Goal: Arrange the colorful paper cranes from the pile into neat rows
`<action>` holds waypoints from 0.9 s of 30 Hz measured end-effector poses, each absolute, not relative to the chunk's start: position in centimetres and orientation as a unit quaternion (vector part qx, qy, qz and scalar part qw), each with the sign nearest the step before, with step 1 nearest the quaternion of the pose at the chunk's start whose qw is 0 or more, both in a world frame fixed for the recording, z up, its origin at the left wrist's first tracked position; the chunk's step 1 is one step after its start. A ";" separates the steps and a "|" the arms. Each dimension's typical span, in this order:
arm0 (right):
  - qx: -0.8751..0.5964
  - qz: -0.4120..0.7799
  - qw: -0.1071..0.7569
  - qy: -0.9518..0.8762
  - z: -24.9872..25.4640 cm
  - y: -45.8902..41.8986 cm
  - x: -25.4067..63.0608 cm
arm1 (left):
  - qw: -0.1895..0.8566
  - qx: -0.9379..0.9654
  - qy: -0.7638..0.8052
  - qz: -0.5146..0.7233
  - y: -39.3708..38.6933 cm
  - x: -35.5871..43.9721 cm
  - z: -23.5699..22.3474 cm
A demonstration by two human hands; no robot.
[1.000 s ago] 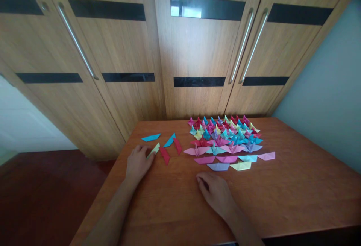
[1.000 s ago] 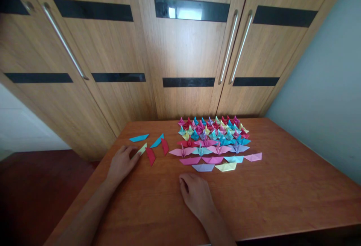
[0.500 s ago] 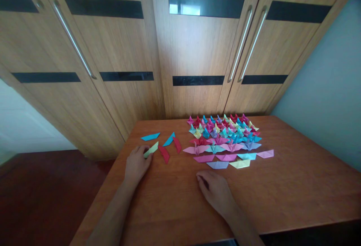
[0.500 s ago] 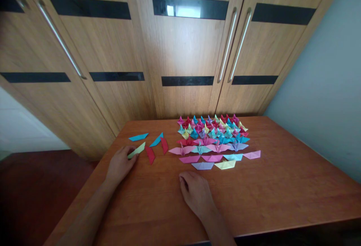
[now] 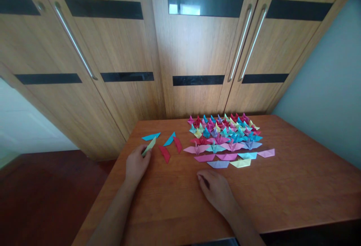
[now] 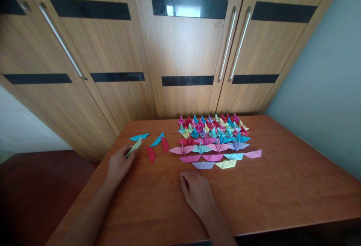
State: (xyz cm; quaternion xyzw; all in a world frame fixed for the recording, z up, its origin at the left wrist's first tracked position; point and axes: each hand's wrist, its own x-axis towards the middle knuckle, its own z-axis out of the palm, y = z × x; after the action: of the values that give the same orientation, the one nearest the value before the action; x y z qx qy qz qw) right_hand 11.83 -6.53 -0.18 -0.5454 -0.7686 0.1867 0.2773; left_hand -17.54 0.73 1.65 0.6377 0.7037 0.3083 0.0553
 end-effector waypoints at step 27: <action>-0.529 0.359 0.467 -0.611 0.2 -7.2 13.5 | 0.470 0.685 0.463 0.309 -6.4 -2.5 1.6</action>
State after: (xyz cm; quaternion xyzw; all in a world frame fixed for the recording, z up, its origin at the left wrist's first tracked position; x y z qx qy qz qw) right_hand 13.48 -7.24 0.16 -0.5287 -0.6113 0.3591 0.4667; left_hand -2.48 -6.41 1.56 0.6849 0.4632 0.3093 0.4697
